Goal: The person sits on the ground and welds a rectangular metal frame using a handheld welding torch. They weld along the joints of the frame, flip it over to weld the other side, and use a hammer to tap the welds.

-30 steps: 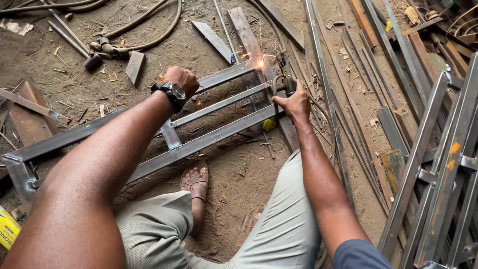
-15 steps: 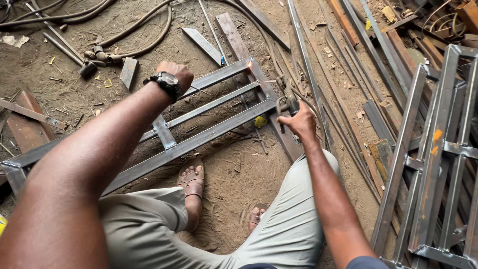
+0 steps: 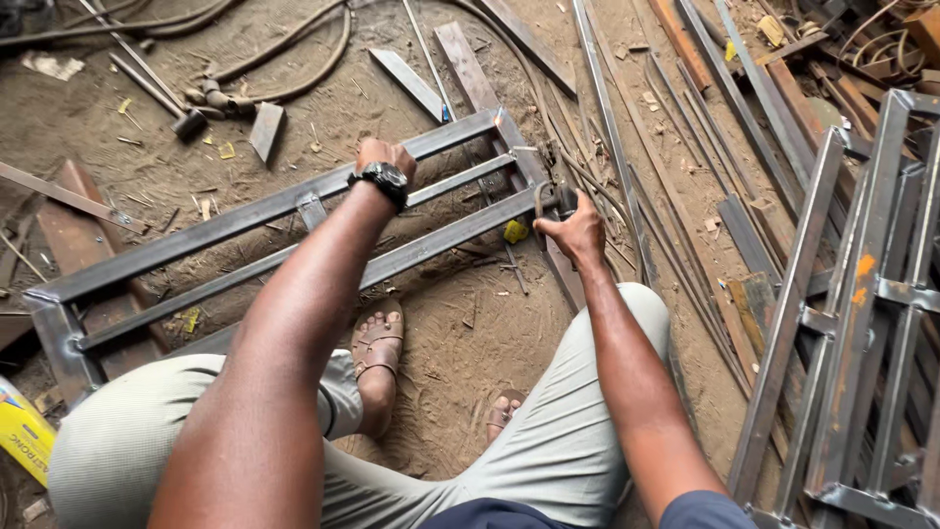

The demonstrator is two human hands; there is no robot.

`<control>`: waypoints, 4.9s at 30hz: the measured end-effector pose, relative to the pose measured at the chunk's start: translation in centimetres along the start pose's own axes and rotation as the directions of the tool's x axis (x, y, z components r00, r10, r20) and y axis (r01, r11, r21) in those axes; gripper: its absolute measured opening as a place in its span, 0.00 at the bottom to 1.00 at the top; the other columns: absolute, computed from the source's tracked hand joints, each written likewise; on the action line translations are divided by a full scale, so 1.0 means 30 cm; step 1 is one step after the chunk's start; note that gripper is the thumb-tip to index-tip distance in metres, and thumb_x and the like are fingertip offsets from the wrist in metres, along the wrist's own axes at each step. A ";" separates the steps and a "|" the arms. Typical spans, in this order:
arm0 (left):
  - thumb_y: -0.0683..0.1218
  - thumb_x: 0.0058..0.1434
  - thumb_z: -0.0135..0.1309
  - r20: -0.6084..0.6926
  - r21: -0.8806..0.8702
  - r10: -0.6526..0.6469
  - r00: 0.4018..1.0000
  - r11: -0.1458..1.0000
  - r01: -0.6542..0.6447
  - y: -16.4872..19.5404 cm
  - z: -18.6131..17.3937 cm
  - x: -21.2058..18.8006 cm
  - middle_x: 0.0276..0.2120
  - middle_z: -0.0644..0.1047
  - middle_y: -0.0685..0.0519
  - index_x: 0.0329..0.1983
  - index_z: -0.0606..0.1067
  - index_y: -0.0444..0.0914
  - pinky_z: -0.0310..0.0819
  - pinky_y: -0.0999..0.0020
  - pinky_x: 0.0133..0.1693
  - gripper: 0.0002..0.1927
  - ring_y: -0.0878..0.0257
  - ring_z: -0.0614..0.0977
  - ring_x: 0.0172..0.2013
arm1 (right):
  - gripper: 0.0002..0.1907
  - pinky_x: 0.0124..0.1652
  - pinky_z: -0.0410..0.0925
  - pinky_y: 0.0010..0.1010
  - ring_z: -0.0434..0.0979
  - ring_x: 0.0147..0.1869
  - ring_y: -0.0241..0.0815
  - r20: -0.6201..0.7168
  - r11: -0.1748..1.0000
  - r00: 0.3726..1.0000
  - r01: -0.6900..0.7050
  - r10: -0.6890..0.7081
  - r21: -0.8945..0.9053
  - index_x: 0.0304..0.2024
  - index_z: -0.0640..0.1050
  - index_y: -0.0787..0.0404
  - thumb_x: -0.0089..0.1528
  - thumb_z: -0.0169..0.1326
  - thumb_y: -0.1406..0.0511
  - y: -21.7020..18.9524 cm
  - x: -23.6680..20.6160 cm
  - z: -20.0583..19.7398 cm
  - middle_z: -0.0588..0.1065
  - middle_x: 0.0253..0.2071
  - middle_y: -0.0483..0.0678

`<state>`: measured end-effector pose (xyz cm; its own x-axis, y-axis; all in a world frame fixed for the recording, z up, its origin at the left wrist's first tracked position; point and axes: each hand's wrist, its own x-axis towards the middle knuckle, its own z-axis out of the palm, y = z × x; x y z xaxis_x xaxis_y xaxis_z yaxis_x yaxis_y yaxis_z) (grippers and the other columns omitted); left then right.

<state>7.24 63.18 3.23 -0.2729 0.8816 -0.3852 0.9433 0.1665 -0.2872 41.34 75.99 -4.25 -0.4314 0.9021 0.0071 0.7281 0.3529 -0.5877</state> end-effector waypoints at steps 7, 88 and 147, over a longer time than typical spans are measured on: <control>0.51 0.74 0.47 0.000 0.018 -0.063 0.998 0.998 0.063 -0.047 -0.090 -0.008 0.40 0.84 0.52 0.48 0.82 0.42 0.77 0.63 0.37 0.15 0.61 0.84 0.40 | 0.43 0.29 0.77 0.33 0.78 0.33 0.40 0.032 0.997 0.996 -0.083 0.083 0.004 0.59 0.69 0.68 0.50 0.68 0.51 -0.037 -0.004 -0.010 0.75 0.37 0.49; 0.55 0.71 0.51 0.003 0.147 0.014 1.000 0.989 -0.014 0.055 -0.133 0.025 0.30 0.78 0.55 0.42 0.81 0.41 0.69 0.58 0.28 0.15 0.60 0.80 0.32 | 0.57 0.50 0.75 0.46 0.78 0.54 0.54 0.083 0.989 0.988 -0.125 0.131 -0.072 0.69 0.62 0.71 0.47 0.70 0.49 -0.054 0.012 0.027 0.75 0.53 0.62; 0.51 0.71 0.48 -0.020 0.203 0.053 0.998 0.978 -0.048 0.128 -0.205 0.020 0.26 0.83 0.54 0.37 0.83 0.40 0.66 0.57 0.22 0.17 0.60 0.83 0.25 | 0.51 0.44 0.77 0.42 0.84 0.48 0.51 0.011 0.919 0.934 -0.350 0.358 -0.182 0.70 0.65 0.57 0.48 0.69 0.49 0.052 -0.293 -0.148 0.78 0.49 0.54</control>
<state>11.86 67.08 7.29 -0.2187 0.8978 -0.3822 0.8973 0.0311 -0.4404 48.65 69.72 -1.63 -0.1481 0.9660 -0.2120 0.9170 0.0538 -0.3953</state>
